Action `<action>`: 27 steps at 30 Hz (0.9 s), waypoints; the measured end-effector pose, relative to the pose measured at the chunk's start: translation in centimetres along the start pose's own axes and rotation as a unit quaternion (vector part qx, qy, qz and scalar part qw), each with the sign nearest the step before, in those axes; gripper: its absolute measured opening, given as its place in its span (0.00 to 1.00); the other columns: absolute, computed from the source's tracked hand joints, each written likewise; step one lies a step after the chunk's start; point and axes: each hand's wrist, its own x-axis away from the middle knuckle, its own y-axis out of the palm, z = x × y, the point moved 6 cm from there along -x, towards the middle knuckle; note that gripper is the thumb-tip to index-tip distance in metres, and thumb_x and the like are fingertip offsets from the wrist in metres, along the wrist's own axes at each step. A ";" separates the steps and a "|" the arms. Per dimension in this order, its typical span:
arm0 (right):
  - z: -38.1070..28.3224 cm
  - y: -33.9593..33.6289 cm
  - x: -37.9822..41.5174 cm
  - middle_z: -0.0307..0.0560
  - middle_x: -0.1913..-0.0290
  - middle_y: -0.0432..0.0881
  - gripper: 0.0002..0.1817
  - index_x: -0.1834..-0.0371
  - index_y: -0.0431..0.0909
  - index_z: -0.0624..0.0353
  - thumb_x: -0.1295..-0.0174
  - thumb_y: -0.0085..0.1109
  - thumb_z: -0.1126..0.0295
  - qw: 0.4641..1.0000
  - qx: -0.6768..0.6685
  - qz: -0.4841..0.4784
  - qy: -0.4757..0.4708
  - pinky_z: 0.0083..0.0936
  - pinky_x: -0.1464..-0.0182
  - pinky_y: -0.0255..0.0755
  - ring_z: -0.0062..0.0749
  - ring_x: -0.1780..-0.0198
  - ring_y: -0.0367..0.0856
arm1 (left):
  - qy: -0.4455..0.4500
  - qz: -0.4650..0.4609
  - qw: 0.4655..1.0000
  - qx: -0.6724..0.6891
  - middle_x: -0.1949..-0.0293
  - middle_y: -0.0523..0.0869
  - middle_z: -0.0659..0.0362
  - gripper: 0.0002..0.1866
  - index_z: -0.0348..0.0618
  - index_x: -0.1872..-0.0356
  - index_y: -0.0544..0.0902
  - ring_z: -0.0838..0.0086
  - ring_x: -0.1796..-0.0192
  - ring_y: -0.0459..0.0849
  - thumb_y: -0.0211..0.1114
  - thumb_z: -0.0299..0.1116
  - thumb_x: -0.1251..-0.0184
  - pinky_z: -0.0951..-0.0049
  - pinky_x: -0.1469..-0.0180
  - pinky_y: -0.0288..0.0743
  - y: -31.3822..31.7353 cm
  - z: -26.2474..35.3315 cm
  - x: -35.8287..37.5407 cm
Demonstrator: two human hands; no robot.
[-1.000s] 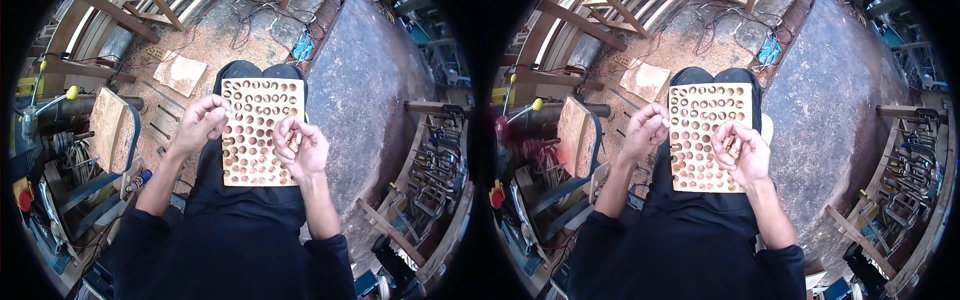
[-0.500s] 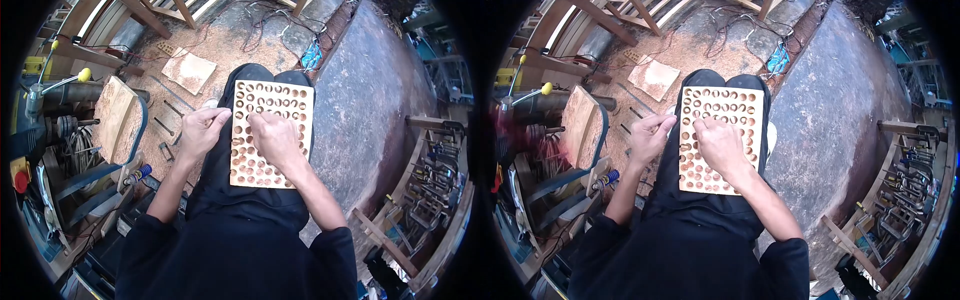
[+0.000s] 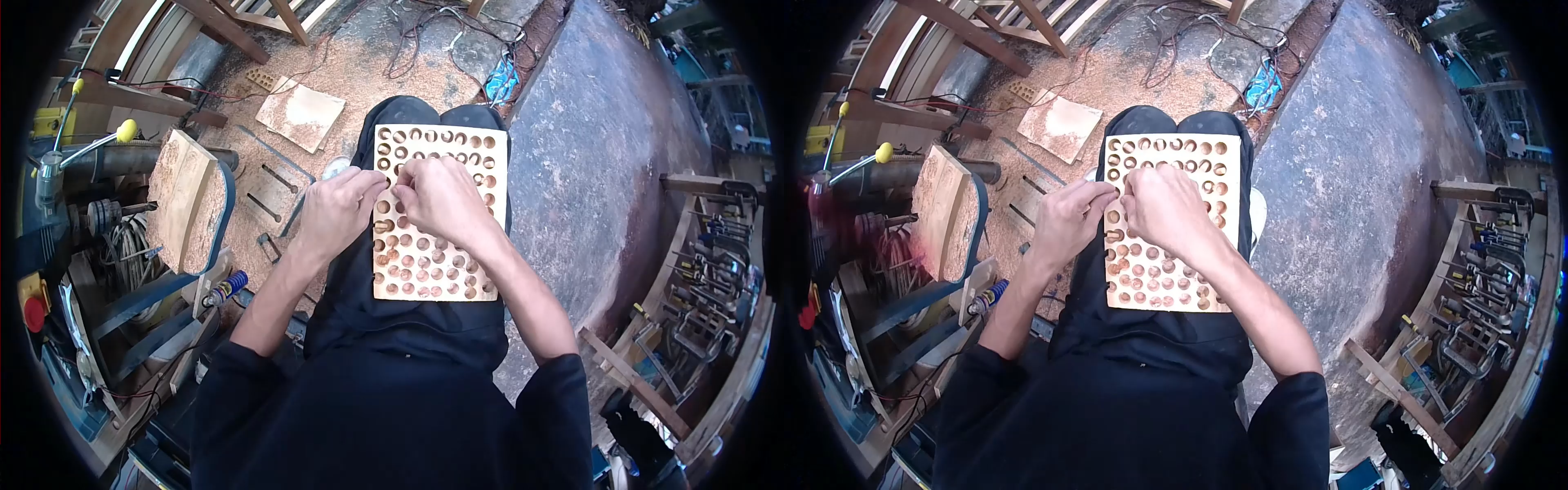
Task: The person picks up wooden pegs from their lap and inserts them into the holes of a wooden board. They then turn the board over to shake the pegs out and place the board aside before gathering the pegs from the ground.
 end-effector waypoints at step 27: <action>2.7 -2.0 -0.3 0.57 0.79 0.81 0.12 0.73 0.85 0.63 0.38 0.63 0.66 0.952 -0.240 -0.146 0.118 0.39 0.66 0.75 0.49 0.73 0.84 | -0.173 -0.117 0.551 0.808 0.80 0.67 0.66 0.10 0.47 0.57 0.68 0.85 0.86 0.62 0.47 0.41 0.20 0.85 0.85 0.52 1.4 -1.8 2.6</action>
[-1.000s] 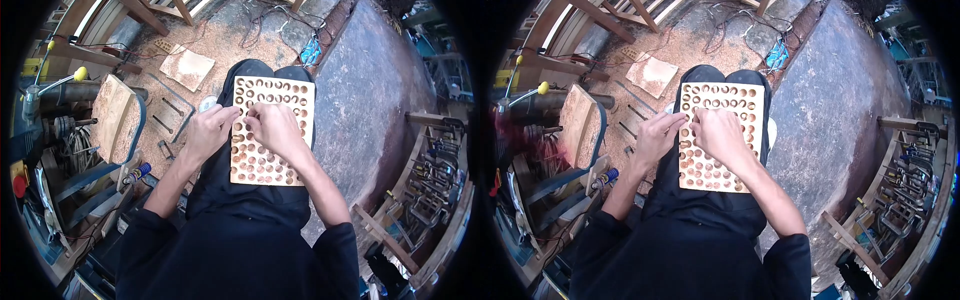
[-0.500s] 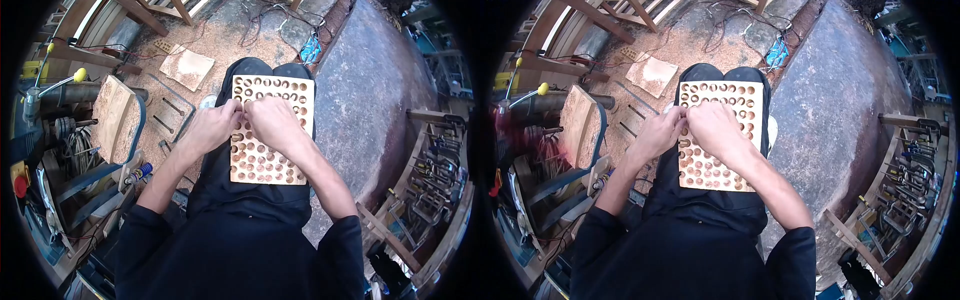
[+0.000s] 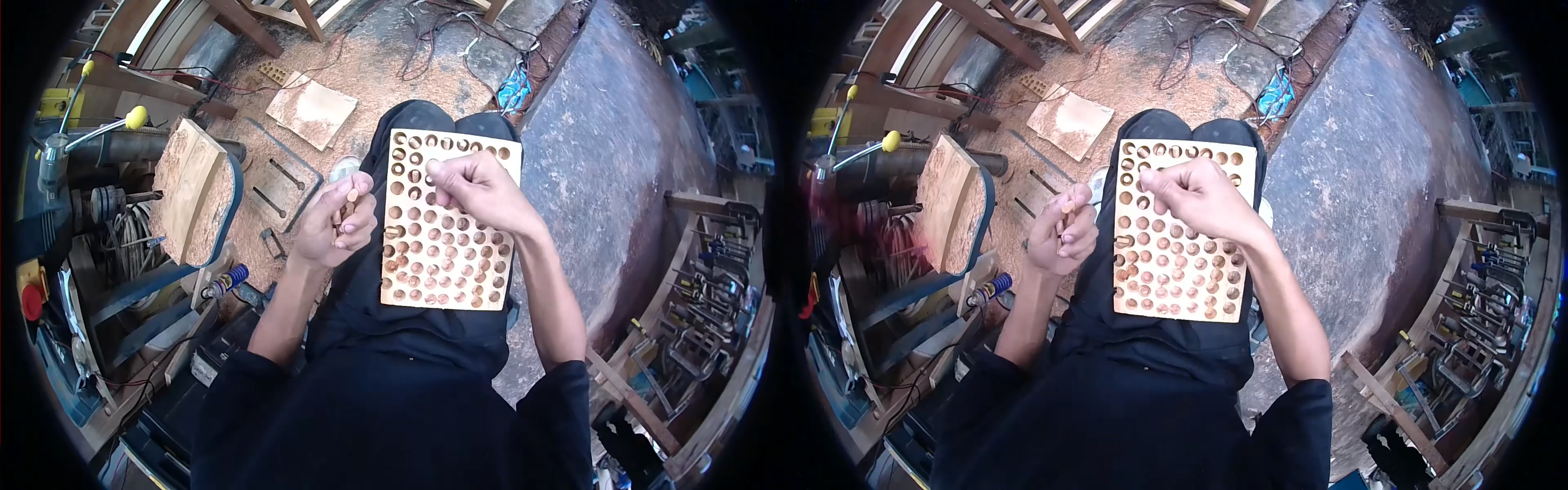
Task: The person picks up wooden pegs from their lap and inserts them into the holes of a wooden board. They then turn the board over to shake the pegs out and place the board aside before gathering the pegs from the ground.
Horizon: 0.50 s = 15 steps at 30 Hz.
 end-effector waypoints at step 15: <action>-2.5 1.5 -0.3 0.52 0.72 0.83 0.06 0.67 0.85 0.63 0.46 0.66 0.74 0.885 0.381 0.132 -0.234 0.39 0.64 0.76 0.48 0.69 0.84 | 0.040 0.007 0.996 0.085 0.76 0.72 0.56 0.15 0.42 0.64 0.69 0.81 0.84 0.62 0.41 0.41 0.20 0.83 0.83 0.58 2.1 1.8 1.0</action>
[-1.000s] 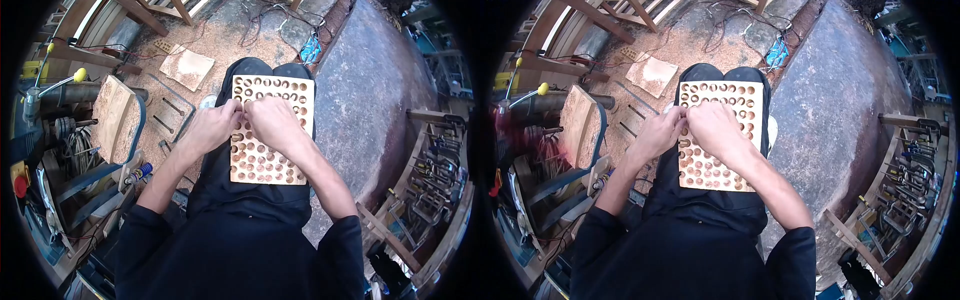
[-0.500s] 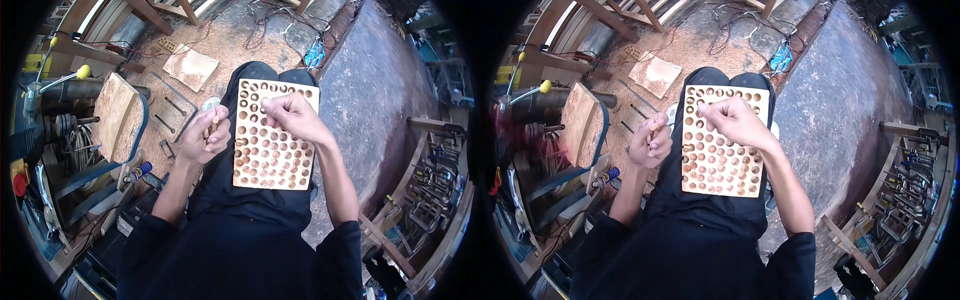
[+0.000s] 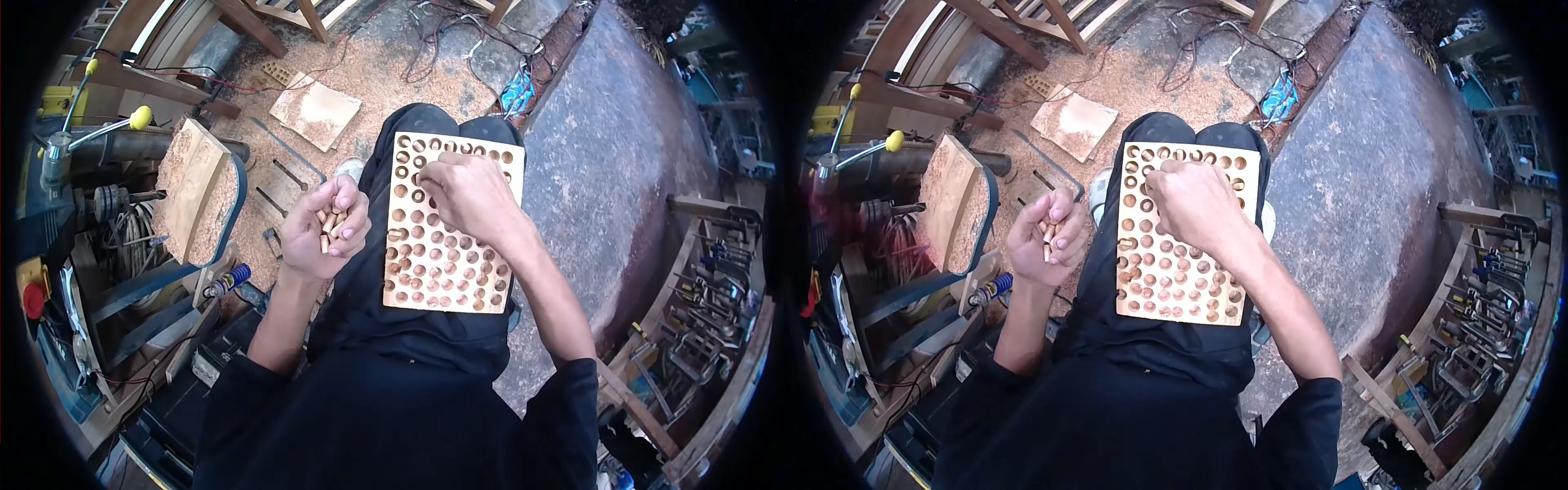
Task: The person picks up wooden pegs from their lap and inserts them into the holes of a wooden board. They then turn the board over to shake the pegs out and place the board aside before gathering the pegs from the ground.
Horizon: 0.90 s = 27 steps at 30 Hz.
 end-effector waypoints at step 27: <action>-1.9 0.2 -1.8 0.50 0.70 0.86 0.04 0.73 0.84 0.61 0.48 0.64 0.73 0.972 0.052 -0.206 -0.099 0.39 0.58 0.79 0.44 0.62 0.87 | -0.072 0.201 0.968 -0.130 0.77 0.73 0.62 0.15 0.44 0.70 0.71 0.84 0.84 0.65 0.49 0.38 0.21 0.85 0.84 0.54 -6.3 -2.6 1.0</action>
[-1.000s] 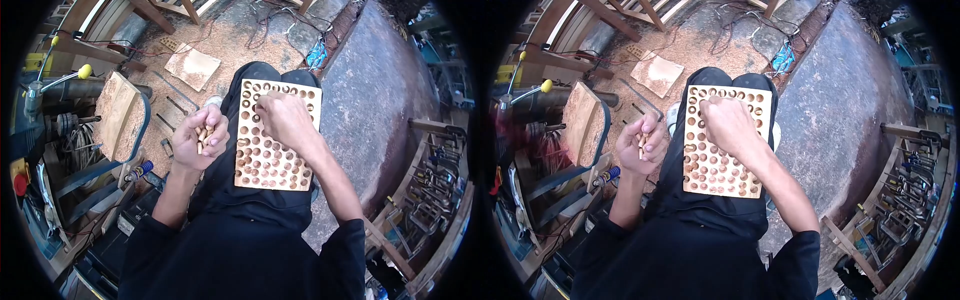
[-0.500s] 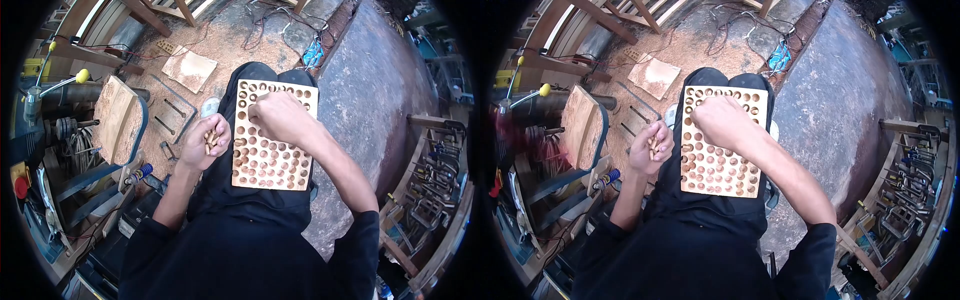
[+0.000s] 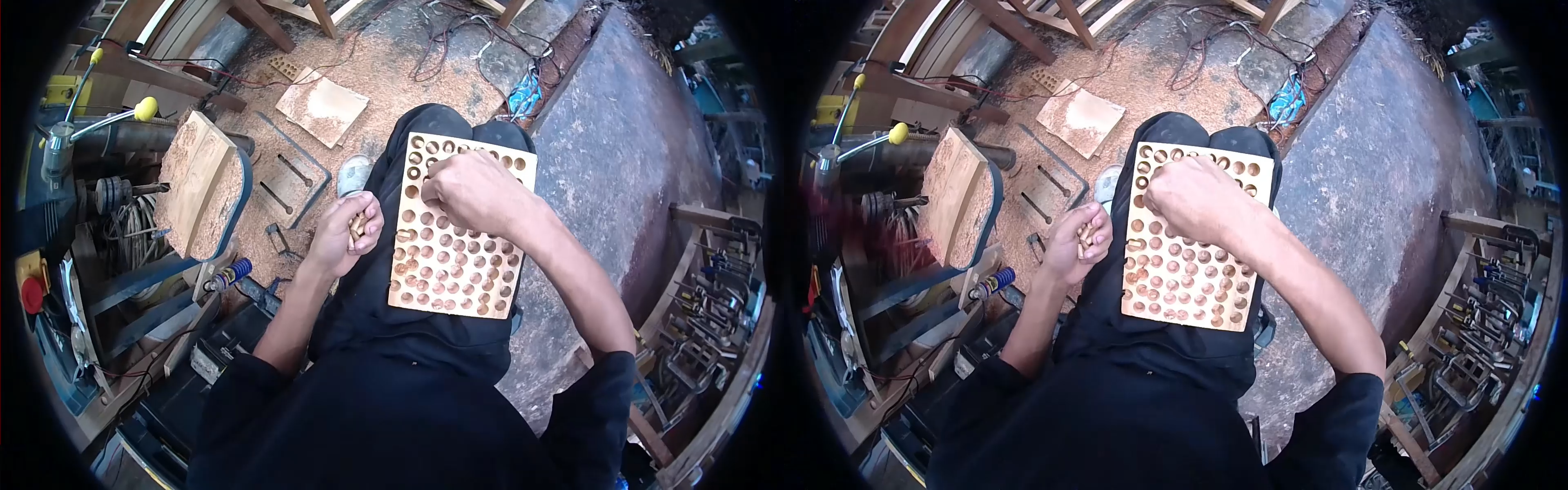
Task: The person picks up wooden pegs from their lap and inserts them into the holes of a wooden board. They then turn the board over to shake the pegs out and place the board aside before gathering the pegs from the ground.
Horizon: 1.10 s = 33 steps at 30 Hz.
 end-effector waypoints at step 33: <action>4.5 1.3 5.0 0.34 0.75 0.73 0.09 0.69 0.73 0.60 0.33 0.53 0.68 0.738 -0.590 0.305 0.118 0.13 0.79 0.59 0.15 0.78 0.69 | -0.003 0.028 0.991 0.130 0.75 0.74 0.61 0.13 0.44 0.67 0.74 0.83 0.82 0.68 0.52 0.39 0.23 0.87 0.87 0.56 -0.3 0.2 -2.3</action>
